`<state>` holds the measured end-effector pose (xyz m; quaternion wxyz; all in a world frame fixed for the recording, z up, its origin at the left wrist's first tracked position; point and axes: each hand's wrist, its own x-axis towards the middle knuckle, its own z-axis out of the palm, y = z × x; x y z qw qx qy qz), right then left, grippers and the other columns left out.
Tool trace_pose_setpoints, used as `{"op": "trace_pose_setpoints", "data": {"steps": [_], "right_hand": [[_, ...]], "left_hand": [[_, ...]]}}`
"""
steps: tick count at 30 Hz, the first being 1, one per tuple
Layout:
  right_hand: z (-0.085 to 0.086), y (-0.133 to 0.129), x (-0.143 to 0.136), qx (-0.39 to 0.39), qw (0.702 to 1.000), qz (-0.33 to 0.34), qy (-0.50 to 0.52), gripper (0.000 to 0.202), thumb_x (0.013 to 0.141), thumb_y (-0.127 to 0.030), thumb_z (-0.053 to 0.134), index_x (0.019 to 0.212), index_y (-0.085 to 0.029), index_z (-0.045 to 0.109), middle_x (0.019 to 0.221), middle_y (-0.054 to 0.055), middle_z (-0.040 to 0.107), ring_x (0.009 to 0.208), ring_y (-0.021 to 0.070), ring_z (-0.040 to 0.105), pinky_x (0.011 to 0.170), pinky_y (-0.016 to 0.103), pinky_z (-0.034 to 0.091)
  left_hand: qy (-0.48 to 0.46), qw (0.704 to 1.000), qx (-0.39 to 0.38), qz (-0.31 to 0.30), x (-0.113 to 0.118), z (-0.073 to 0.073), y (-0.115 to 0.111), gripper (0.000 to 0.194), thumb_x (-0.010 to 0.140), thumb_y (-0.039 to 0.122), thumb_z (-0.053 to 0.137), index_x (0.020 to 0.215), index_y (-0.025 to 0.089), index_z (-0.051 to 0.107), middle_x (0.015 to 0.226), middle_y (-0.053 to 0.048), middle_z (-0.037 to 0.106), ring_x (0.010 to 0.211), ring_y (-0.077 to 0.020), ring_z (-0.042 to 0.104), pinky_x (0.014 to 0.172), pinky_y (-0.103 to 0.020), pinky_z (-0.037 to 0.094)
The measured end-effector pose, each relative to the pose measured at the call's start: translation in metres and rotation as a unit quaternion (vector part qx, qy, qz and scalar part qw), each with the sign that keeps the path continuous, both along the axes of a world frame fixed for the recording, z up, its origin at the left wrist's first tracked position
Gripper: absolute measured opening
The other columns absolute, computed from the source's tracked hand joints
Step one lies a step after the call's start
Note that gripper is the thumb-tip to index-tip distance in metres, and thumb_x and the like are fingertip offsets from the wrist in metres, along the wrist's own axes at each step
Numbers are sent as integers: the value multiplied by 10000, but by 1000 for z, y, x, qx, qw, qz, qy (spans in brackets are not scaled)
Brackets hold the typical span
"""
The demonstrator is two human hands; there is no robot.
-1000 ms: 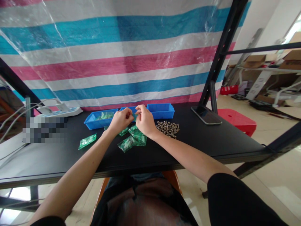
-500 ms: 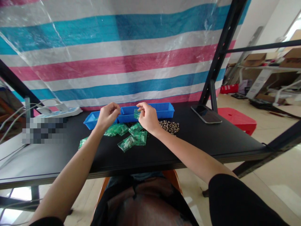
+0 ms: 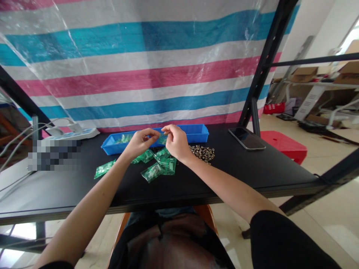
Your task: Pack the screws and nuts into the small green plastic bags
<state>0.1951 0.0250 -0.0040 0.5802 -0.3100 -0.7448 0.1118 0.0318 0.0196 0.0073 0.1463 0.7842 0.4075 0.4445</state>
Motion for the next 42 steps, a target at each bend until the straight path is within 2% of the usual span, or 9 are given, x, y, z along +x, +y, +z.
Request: {"op": "trace_pose_setpoints", "data": {"steps": [4,8,13,16,23,27,31,35,42], "right_hand": [[-1,1,-1,17,1000,-3,-13,289,686,3,378,822,-172,563,811,45,635,763,160,612,730,312,501],[-2,0,-3,12,1000,1,-10,235,710,-31,401,815,-170,559,823,55,636,780,164,608,730,311,494],[-6,1,-5,-88,996,23,12,226,726,-199,558,948,-173,525,873,60,628,785,181,597,718,333,484],[-9,6,-5,-149,987,52,14,196,710,-239,582,886,-172,528,819,43,621,747,175,588,695,328,472],[-10,13,-5,-169,983,52,57,132,692,-239,571,800,-168,542,754,26,601,705,158,556,644,293,446],[-9,9,-5,-170,983,48,47,101,703,-227,545,791,-177,541,697,3,583,631,143,559,585,276,450],[-7,4,-6,-224,972,54,53,105,712,-214,519,811,-182,530,619,-27,547,468,118,544,470,252,435],[-3,0,-6,-266,958,50,92,126,705,-224,521,823,-181,525,617,-29,529,417,115,531,387,234,410],[-1,4,-5,-204,960,40,187,245,675,-266,607,866,-187,475,687,-28,506,487,69,460,418,196,356]], "left_hand": [[5,1000,-6,-4,7,-1,-2,188,762,315,547,735,139,608,685,-7,626,587,-99,529,546,-205,405],[-24,1000,1,1,8,-1,0,184,766,316,544,718,143,584,649,10,585,588,-94,502,551,-202,387],[-117,993,-20,10,2,-1,5,186,730,328,583,719,143,567,609,24,534,565,-91,474,541,-207,381],[-153,987,-50,7,1,-2,7,185,706,324,593,724,141,577,581,28,529,537,-89,470,523,-208,381],[-190,975,-113,16,4,1,3,180,688,321,564,701,142,576,562,15,561,553,-112,538,529,-216,425],[-184,976,-120,1,5,3,0,246,716,379,562,659,140,556,561,10,559,544,-102,530,532,-214,432],[-172,977,-128,-7,3,4,0,241,709,373,580,651,140,554,567,11,562,541,-96,524,538,-215,434],[-156,977,-141,-16,2,7,-1,213,676,348,605,667,137,569,597,4,587,556,-97,538,555,-219,439],[-126,972,-193,-43,0,7,-1,213,668,348,605,684,136,588,624,-18,632,589,-120,578,583,-236,467]]}}
